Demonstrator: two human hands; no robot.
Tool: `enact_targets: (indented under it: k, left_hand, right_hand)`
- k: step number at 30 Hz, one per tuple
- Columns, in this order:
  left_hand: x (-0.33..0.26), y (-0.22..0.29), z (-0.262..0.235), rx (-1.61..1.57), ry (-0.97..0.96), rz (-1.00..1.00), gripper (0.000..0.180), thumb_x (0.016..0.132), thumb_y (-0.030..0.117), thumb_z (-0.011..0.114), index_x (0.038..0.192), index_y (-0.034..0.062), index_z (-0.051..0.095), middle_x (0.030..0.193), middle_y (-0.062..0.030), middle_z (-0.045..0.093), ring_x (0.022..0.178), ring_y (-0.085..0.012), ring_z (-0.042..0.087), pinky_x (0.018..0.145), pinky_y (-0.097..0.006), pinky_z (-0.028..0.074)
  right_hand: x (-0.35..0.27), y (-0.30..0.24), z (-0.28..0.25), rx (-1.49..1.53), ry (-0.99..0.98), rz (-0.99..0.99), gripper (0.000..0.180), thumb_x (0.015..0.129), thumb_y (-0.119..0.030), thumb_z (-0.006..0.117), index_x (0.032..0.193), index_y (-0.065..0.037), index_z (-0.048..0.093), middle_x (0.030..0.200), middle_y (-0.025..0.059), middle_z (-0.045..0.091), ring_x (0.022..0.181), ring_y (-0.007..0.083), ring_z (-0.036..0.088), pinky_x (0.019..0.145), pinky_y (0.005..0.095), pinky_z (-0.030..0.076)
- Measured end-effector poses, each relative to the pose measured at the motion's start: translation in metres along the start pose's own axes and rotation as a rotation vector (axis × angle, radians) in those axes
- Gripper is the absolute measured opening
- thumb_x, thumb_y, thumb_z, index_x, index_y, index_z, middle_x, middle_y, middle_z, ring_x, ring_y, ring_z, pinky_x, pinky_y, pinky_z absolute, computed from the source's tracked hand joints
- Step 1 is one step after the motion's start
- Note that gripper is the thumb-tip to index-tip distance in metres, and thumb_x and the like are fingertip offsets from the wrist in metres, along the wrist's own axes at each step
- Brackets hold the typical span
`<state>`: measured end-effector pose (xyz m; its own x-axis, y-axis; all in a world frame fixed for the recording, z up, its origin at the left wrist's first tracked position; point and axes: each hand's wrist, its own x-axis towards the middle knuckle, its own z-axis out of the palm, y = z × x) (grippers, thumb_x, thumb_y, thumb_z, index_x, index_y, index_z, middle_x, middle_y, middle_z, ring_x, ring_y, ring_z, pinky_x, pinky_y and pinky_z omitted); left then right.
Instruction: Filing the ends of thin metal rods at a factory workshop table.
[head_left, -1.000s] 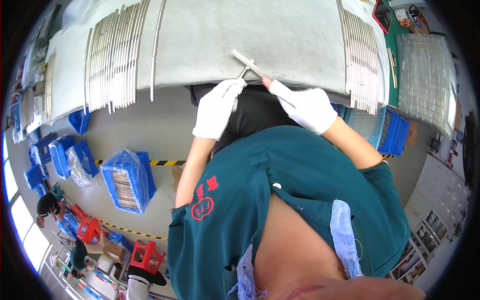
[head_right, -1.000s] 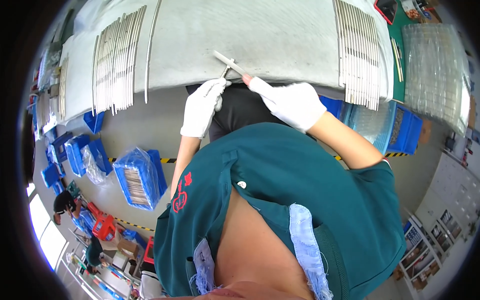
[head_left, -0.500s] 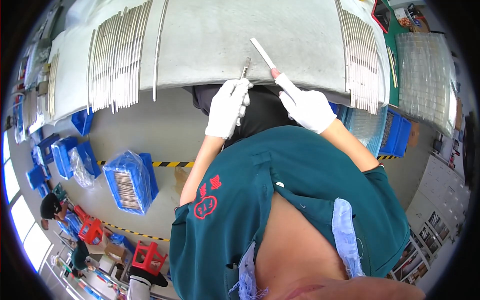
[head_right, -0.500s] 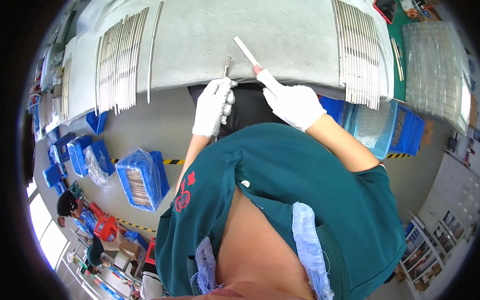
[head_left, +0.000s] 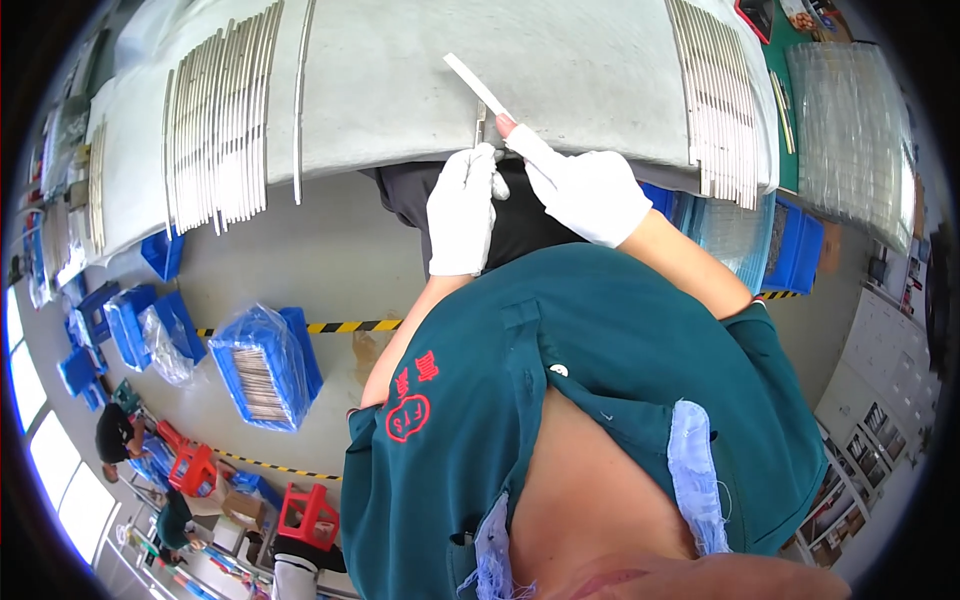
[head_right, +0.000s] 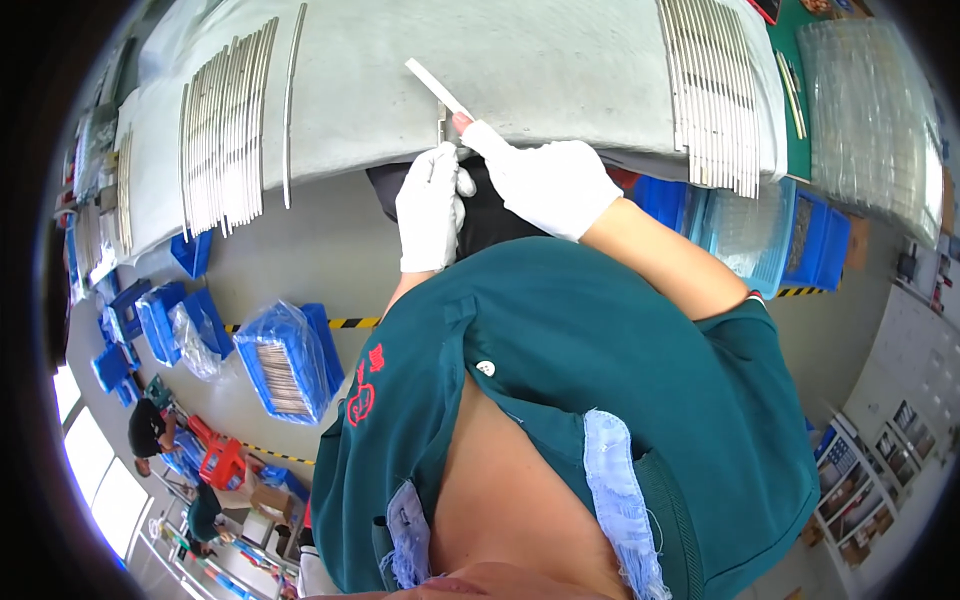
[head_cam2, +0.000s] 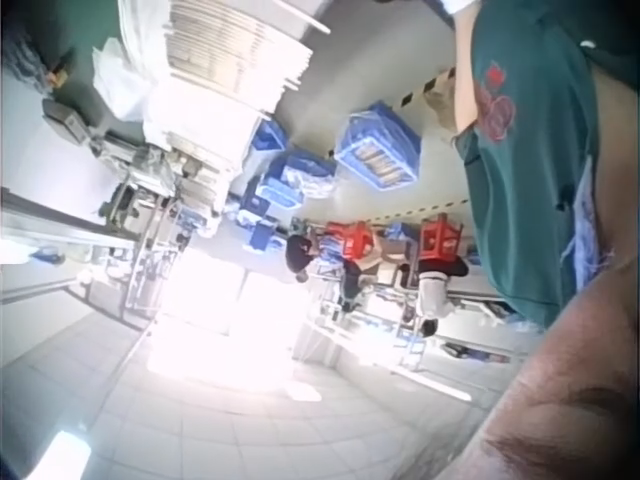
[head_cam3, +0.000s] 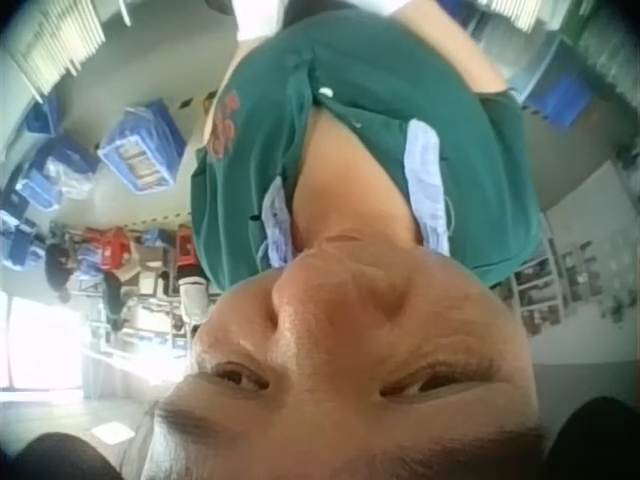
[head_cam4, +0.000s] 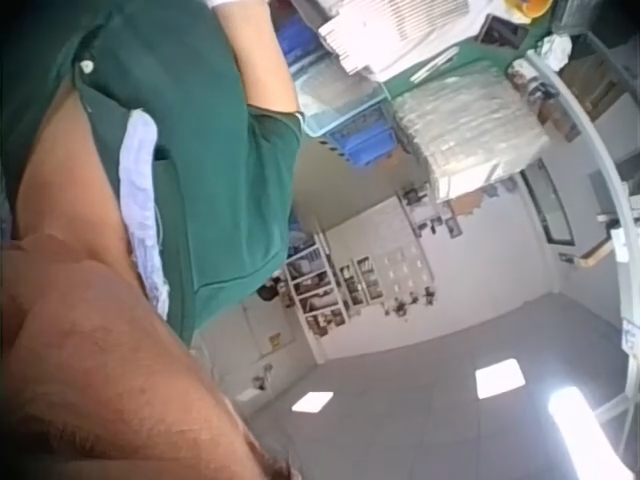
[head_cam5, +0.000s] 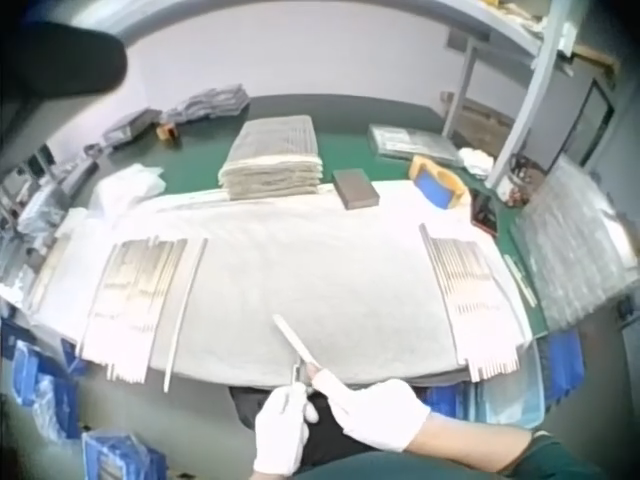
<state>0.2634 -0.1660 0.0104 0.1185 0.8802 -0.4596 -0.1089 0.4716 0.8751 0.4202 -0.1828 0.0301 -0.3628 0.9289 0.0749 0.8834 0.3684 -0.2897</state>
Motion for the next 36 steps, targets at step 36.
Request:
enact_targets:
  k: [36]
  left_hand:
    - [-0.011,0.025,-0.018,0.232,-0.315,0.114,0.022,0.092,0.019,0.046,0.098,0.0022,0.059,0.065,-0.0024,0.055,0.057,-0.0077,0.051,0.056,-0.022,0.042]
  right_hand:
    - [0.026,-0.001,-0.044,1.169,-0.286,0.533,0.039,0.086,-0.017,0.055,0.123,-0.008,0.053,0.079,0.0008,0.062,0.055,0.0025,0.047,0.047,0.0185,0.04]
